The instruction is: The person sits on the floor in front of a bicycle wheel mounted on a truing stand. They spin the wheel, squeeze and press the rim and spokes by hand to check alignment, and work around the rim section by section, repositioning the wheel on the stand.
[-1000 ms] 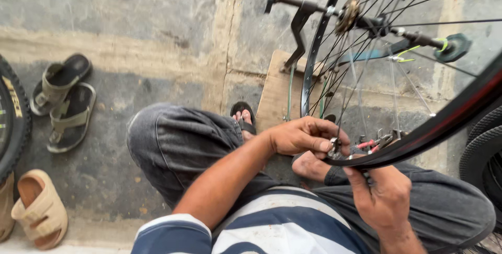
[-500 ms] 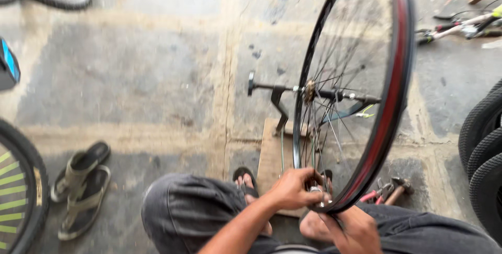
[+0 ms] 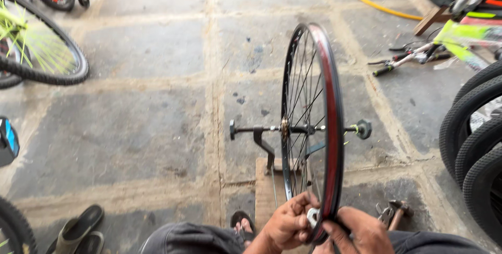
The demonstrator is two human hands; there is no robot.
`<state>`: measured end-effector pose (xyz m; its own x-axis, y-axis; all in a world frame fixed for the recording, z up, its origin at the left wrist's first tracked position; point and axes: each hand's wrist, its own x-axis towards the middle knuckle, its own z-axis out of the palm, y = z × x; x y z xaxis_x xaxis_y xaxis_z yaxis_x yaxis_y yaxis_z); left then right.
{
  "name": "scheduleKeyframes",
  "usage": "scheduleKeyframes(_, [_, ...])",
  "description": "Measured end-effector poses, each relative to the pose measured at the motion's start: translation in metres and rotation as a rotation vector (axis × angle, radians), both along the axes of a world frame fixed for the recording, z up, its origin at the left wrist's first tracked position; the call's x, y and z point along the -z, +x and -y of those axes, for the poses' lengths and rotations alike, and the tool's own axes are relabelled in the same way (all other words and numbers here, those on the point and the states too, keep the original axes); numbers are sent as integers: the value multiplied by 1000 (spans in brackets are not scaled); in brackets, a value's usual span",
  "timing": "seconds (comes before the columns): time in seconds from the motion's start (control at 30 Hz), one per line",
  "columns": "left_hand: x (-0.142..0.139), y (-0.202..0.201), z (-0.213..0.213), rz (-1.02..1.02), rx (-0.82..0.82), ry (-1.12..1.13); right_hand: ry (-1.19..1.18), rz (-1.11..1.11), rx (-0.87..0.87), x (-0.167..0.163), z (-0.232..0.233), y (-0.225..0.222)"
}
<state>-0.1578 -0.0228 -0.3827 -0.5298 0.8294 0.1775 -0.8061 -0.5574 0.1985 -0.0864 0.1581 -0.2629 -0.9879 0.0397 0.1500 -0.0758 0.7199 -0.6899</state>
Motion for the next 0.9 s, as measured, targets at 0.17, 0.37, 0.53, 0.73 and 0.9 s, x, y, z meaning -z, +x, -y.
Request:
scheduleKeyframes(0.17, [17, -5, 3, -68, 24, -62, -4, -29, -38, 55, -15, 5])
scheduleKeyframes(0.37, [47, -20, 28, -502, 75, -629, -281, 388, -335, 123, -34, 6])
scheduleKeyframes(0.53, [57, -27, 18, -1145, -96, -1293, -204, 308, -187, 150, -26, -24])
scheduleKeyframes(0.73, [33, -22, 20, -1067, -160, -1346, -75, 519, -62, 151, -3, -35])
scheduleKeyframes(0.9, [7, -26, 23, -925, -318, -1447, -381, 444, -71, 160, -13, -45])
